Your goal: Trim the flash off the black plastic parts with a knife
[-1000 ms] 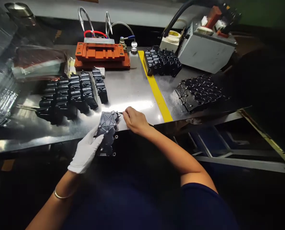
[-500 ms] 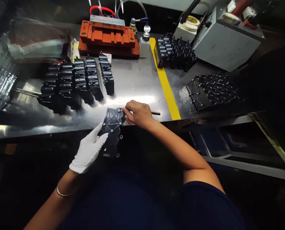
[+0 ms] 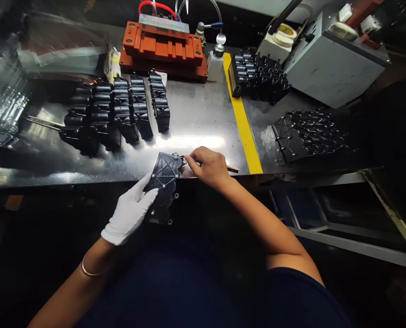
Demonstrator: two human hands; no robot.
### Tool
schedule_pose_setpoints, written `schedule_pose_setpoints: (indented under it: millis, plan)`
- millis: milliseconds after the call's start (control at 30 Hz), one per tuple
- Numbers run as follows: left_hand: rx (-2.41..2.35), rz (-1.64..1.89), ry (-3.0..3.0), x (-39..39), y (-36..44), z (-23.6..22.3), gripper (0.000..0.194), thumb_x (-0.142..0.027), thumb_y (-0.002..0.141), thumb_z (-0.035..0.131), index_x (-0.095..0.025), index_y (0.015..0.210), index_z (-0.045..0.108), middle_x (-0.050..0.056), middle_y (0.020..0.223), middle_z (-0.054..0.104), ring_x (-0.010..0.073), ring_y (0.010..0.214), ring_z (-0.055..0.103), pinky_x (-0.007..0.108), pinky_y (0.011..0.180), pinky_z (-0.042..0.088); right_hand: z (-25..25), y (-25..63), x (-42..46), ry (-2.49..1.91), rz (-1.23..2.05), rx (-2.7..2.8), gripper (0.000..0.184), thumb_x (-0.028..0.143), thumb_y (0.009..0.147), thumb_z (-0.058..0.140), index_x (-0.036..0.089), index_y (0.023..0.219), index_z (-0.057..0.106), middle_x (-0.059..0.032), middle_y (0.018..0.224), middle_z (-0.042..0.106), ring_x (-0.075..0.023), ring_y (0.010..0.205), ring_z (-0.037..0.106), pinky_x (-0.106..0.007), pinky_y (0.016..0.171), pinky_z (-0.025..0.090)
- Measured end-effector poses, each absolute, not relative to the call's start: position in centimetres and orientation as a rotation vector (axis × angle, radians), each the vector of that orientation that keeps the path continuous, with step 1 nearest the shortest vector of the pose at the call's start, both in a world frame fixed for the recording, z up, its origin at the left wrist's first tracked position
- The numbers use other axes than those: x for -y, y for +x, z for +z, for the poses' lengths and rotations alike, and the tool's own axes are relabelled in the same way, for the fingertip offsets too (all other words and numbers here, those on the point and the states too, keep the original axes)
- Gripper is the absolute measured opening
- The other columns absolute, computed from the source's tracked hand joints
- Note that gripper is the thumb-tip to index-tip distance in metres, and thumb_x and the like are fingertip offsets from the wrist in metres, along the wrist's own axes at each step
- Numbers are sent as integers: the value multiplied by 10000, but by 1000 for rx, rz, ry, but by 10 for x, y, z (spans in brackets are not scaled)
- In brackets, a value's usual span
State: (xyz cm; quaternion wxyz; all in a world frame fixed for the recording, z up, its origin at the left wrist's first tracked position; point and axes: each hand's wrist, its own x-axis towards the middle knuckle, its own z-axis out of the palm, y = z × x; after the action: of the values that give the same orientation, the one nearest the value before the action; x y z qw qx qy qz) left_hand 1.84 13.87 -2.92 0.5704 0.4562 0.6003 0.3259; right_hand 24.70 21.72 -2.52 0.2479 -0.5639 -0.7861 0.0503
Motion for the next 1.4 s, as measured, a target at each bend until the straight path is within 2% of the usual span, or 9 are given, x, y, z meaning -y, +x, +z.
schedule_pose_setpoints:
  millis: [100,300,433,733,900,1067,1200,1400]
  plan:
    - [-1401,761,1076,-139,18,-28,703,-426,831,631,-161,1462,467,-74,561,504,107,513,445,211,525,449,-28,248,-212,-1509,89,2155,296,379,919,563,186,720,666,-22,695,676,-114,597,562,-236,557,351]
    - [-1372,761,1039,-140,19,-26,774,-460,836,640,-145,1500,398,-50,633,605,112,548,509,214,558,484,-30,246,-221,-1386,-33,2253,322,359,941,531,180,710,665,-18,667,662,-100,557,533,-241,532,333]
    - [-1380,781,1056,-142,18,-26,779,-451,831,648,-124,1494,405,-41,660,621,112,565,511,220,589,497,-33,248,-228,-1384,-146,2217,304,342,918,566,177,679,657,-19,657,661,-102,545,528,-242,511,319]
    - [-1382,795,1057,-142,17,-29,740,-441,823,646,-141,1471,451,-57,618,570,111,550,479,217,569,470,-32,242,-226,-1447,-117,2210,284,343,912,570,187,690,653,-20,672,668,-110,557,536,-243,515,320]
    - [-1347,800,1000,-141,18,-29,693,-427,822,649,-183,1450,489,-66,587,537,103,526,441,199,512,426,-22,244,-207,-1338,44,2182,261,329,920,576,182,718,650,-8,656,656,-90,527,529,-221,521,366]
    - [-1327,818,990,-142,18,-33,697,-413,814,653,-172,1449,491,-56,603,544,111,548,457,215,547,450,-18,245,-186,-1209,79,2307,242,280,919,593,170,709,644,7,613,618,-68,480,471,-218,490,334]
    - [-1335,817,1016,-143,18,-34,714,-417,823,646,-155,1463,467,-61,597,529,109,541,425,216,544,434,-19,245,-187,-1252,-36,2353,285,298,936,568,177,688,639,-1,613,620,-84,522,507,-237,499,303]
    - [-1327,805,1018,-142,17,-30,712,-420,829,638,-143,1462,466,-55,611,540,113,556,445,224,571,444,-14,243,-189,-1280,15,2408,327,337,956,530,187,693,654,-12,631,647,-94,554,534,-252,517,294]
